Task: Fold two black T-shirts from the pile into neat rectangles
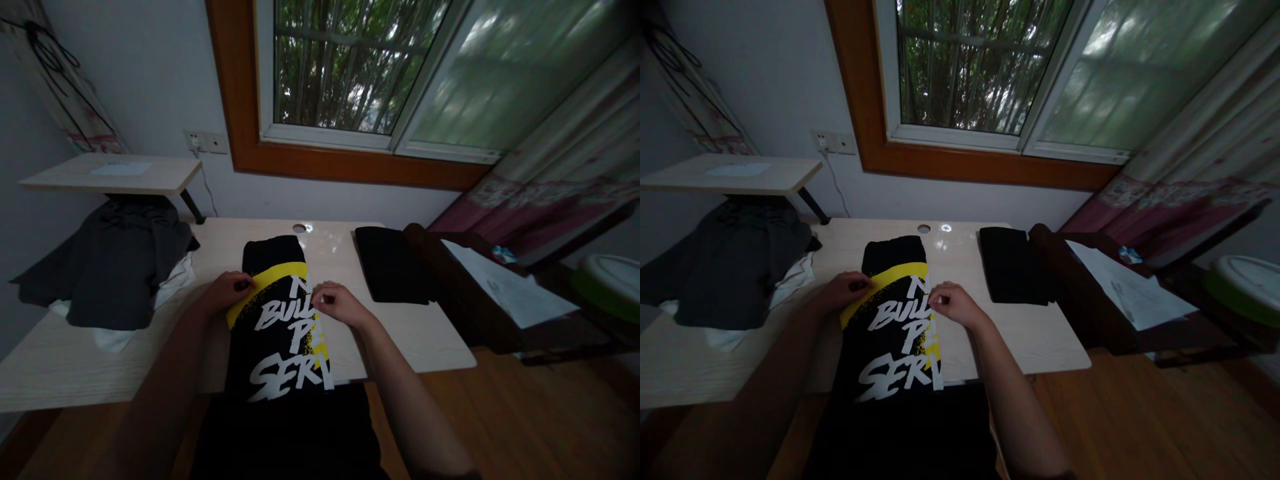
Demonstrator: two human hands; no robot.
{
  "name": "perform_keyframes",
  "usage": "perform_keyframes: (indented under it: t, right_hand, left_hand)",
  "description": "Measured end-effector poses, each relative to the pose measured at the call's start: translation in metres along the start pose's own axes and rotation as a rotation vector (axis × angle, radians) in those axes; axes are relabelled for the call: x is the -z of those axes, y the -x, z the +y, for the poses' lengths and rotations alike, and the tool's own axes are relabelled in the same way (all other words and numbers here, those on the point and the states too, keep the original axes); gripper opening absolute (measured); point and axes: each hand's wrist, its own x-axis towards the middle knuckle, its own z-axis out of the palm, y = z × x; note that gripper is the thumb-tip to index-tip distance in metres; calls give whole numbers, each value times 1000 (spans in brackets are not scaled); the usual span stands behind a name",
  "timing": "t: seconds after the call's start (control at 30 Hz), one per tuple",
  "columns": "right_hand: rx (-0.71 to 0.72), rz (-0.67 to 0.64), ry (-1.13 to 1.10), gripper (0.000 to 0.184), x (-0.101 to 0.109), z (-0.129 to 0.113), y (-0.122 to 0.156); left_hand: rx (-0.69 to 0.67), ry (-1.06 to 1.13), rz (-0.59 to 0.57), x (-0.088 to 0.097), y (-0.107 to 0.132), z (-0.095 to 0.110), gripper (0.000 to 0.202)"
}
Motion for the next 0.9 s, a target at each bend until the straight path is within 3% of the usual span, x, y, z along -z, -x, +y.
perform_keyframes:
  t: [0.1, 0.3, 0.37, 0.53, 0.67, 0.77, 0.9]
  right_hand:
    - [-39, -34, -80, 10, 3, -1, 1]
    - [-164, 81, -187, 17, -1, -2, 6]
    - [-160, 100, -181, 15, -3, -3, 7]
    - [-113, 101, -93, 13, -5, -2, 6]
    - [-115, 95, -62, 15, -5, -2, 6]
    - [-120, 103, -53, 14, -4, -4, 6]
    - [-96, 106, -38, 14, -4, -7, 5]
  left_hand:
    - [31, 38, 2, 0, 0, 1, 29]
    - [141, -100, 433, -13, -16, -3, 47]
    - [197, -110, 478, -15, -21, -4, 53]
    - [220, -94, 405, -16, -24, -1, 67]
    - [60, -174, 359, -17, -23, 4, 72]
    - [-106, -193, 258, -17, -23, 11, 68]
    - [-151, -168, 144, -18, -22, 20, 67]
